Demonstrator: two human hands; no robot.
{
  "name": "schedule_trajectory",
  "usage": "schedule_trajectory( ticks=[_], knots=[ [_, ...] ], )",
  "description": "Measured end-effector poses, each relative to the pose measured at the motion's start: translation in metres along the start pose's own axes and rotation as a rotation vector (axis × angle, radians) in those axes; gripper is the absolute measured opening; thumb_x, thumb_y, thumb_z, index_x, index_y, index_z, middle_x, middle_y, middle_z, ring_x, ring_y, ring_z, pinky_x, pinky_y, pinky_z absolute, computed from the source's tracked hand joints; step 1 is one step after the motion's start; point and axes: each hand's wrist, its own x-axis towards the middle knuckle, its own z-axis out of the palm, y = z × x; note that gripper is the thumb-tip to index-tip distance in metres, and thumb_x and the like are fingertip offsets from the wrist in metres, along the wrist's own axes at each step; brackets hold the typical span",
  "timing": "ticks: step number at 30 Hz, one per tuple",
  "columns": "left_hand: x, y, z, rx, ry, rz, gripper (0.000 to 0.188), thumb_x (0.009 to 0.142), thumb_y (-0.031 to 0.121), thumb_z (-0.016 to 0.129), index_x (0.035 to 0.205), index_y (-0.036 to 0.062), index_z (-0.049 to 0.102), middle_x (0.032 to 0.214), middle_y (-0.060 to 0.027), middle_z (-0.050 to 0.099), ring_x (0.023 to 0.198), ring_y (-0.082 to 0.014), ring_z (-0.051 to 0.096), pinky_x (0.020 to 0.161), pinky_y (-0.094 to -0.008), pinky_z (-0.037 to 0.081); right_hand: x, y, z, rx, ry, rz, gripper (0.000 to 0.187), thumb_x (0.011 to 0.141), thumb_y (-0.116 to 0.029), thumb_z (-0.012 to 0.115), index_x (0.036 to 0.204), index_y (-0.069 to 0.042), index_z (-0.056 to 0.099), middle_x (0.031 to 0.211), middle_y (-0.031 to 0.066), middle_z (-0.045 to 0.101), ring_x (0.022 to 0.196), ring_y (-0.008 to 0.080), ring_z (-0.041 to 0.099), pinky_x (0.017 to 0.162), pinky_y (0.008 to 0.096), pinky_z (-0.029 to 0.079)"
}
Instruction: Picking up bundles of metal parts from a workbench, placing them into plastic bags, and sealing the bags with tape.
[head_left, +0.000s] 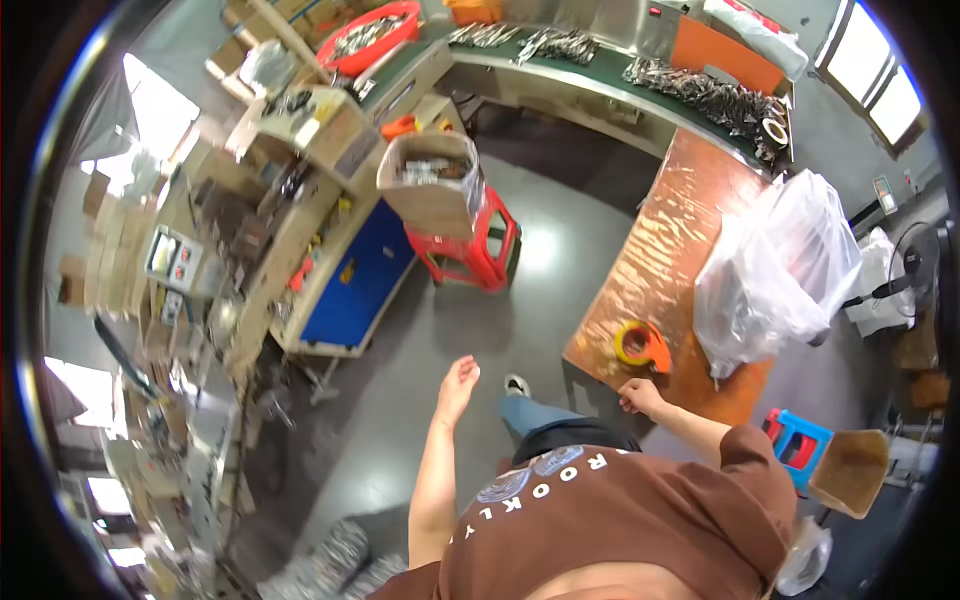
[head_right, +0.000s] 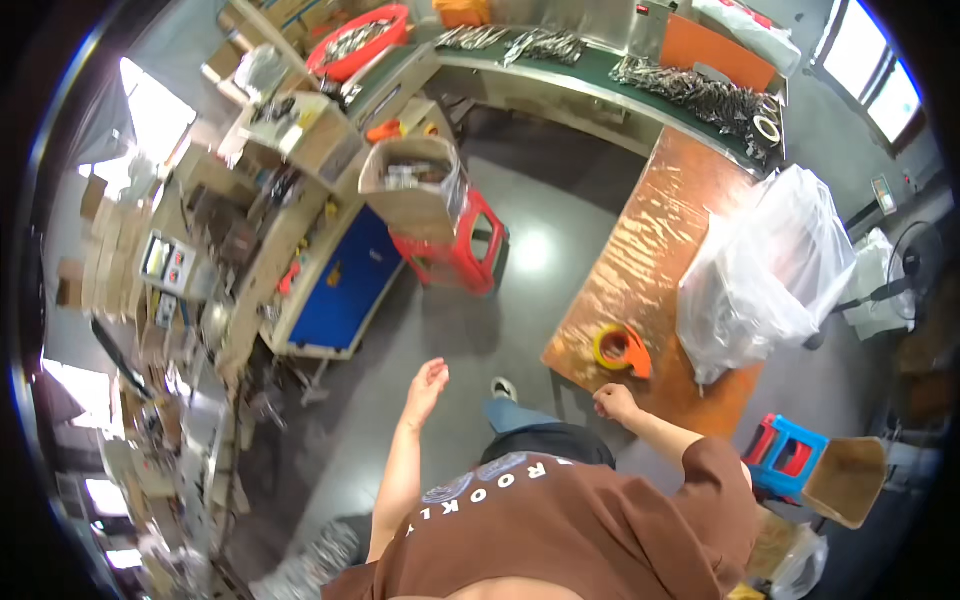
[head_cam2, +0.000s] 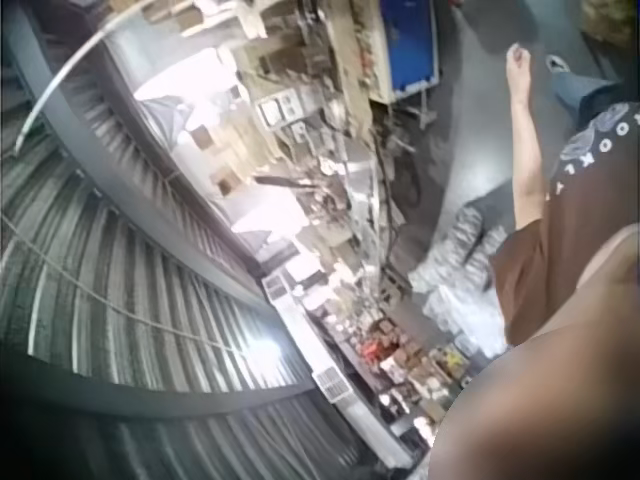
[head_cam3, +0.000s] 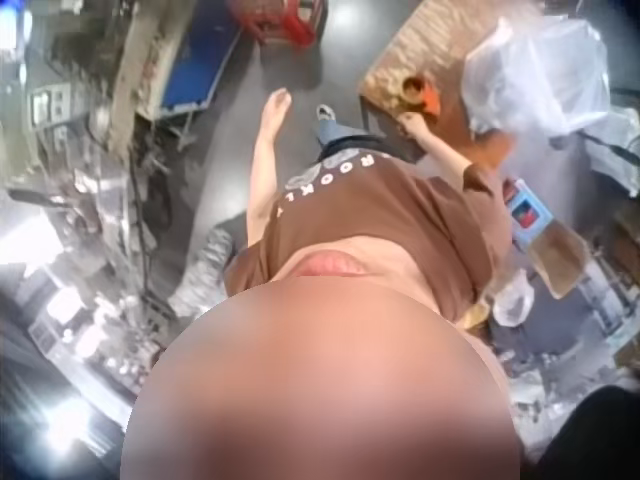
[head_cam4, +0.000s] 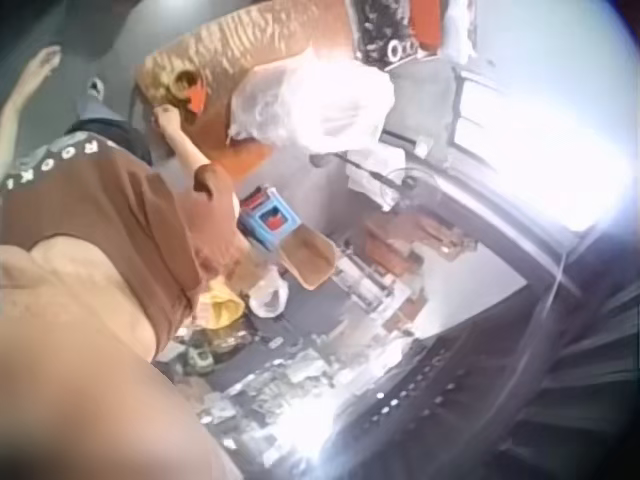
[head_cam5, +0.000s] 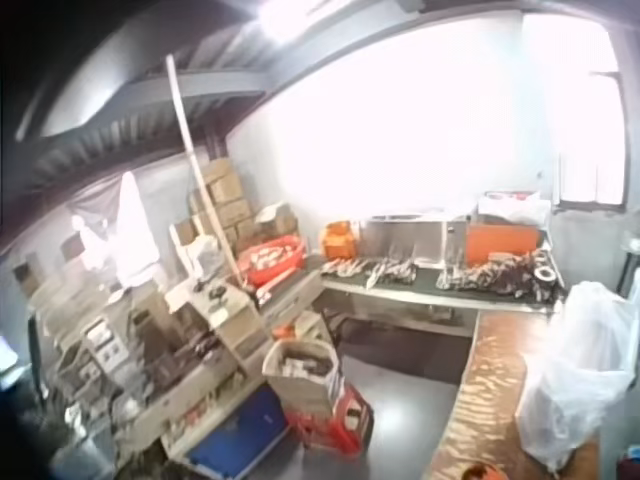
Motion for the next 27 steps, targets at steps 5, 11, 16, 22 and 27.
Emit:
schedule_trajectory(
  ticks=[5, 11, 16, 22, 27],
  knots=[
    [0.095, -0.039, -0.088, 0.560, -0.065, -0.217, 0.049, 0.077, 0.034, 0.063, 0.113, 0.0015, 0.053, 0.107, -0.0168, 0.060, 0.101, -0.0265, 0.057, 0.087, -0.0348, 0.044, 0.040, -0.186, 0.021, 0.047, 0.000, -0.531, 0.025, 0.085, -0.025, 0.054, 0.088, -0.001, 0.060, 0.071, 0.0073, 0.062, 0.065, 0.0132, 0.059, 0.060, 0.0291, 0.047],
    [0.213, -0.001, -0.110, 0.541, 0.017, -0.206, 0.031, 0.079, 0.023, 0.060, 0.103, 0.0020, 0.060, 0.092, -0.0148, 0.065, 0.084, -0.0234, 0.063, 0.076, -0.0314, 0.049, 0.131, -0.359, -0.082, 0.293, 0.092, -0.692, 0.029, 0.086, -0.027, 0.056, 0.095, 0.001, 0.058, 0.077, 0.0055, 0.062, 0.070, 0.0139, 0.059, 0.065, 0.0278, 0.047],
    [0.443, 0.160, -0.045, 0.326, -0.149, 0.145, 0.030, 0.084, 0.021, 0.056, 0.106, 0.0012, 0.057, 0.092, -0.0149, 0.065, 0.084, -0.0215, 0.063, 0.073, -0.0303, 0.048, 0.209, -0.382, -0.170, 0.815, 0.375, -0.429, 0.023, 0.086, -0.024, 0.056, 0.098, -0.004, 0.058, 0.077, 0.0040, 0.061, 0.066, 0.0108, 0.058, 0.059, 0.0236, 0.047],
    [0.694, 0.379, 0.081, 0.436, -0.144, 0.496, 0.031, 0.083, 0.018, 0.054, 0.108, 0.0016, 0.051, 0.093, -0.0191, 0.062, 0.089, -0.0335, 0.060, 0.077, -0.0400, 0.047, 0.269, -0.429, -0.250, 0.919, 0.287, -0.021, 0.017, 0.088, -0.019, 0.052, 0.096, -0.003, 0.054, 0.076, 0.0056, 0.060, 0.061, 0.0130, 0.058, 0.048, 0.0232, 0.046],
    [0.884, 0.447, 0.156, 0.568, -0.059, 0.530, 0.051, 0.073, 0.012, 0.062, 0.116, -0.0042, 0.040, 0.106, -0.0223, 0.054, 0.101, -0.0378, 0.050, 0.086, -0.0428, 0.041, 0.394, -0.545, -0.360, 0.953, 0.278, -0.199, 0.021, 0.087, -0.021, 0.054, 0.097, -0.002, 0.053, 0.077, 0.0063, 0.059, 0.063, 0.0147, 0.059, 0.051, 0.0246, 0.048]
  ],
)
